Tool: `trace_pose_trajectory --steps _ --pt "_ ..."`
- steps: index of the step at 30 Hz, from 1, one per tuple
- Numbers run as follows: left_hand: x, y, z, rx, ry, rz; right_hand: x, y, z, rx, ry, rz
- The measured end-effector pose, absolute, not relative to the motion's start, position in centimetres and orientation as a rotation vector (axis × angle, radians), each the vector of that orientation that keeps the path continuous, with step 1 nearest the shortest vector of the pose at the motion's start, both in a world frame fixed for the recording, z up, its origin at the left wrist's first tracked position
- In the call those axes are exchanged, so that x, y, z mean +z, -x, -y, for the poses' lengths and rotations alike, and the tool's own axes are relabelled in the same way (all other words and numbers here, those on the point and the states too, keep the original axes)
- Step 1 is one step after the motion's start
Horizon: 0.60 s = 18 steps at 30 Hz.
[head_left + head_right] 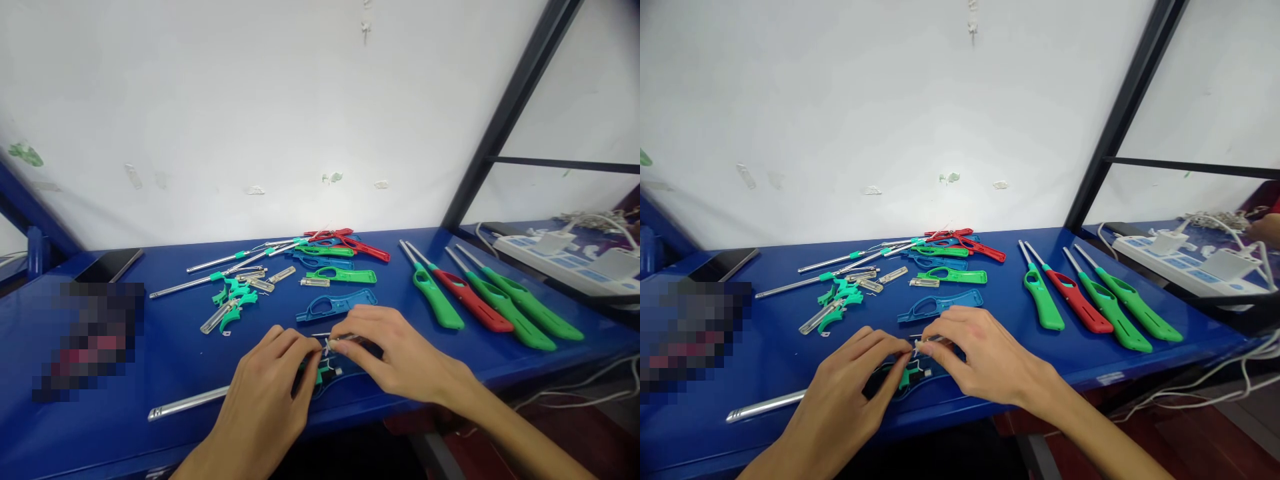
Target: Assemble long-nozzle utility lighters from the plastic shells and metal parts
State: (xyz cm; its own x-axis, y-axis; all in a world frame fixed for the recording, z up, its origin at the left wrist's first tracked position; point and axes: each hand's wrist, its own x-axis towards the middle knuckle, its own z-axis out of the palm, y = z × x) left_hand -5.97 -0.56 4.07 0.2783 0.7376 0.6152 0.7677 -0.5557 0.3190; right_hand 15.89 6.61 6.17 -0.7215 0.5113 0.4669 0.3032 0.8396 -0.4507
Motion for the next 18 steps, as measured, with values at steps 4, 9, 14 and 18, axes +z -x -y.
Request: trace_pose_trajectory --steps 4,9,14,18 --pt "4.08 6.03 0.58 -1.154 2.486 1.429 6.25 -15.9 -6.53 0.467 0.59 2.425" --pt "4.07 6.12 0.67 -1.16 2.485 1.372 6.24 -15.89 -6.57 0.447 0.58 2.456" --pt "3.98 6.12 0.67 -1.151 2.491 1.374 5.95 -15.83 -6.82 0.447 0.569 2.449" --pt "3.78 6.18 0.66 -1.15 2.488 1.385 5.74 -15.84 -6.83 0.455 0.565 2.454"
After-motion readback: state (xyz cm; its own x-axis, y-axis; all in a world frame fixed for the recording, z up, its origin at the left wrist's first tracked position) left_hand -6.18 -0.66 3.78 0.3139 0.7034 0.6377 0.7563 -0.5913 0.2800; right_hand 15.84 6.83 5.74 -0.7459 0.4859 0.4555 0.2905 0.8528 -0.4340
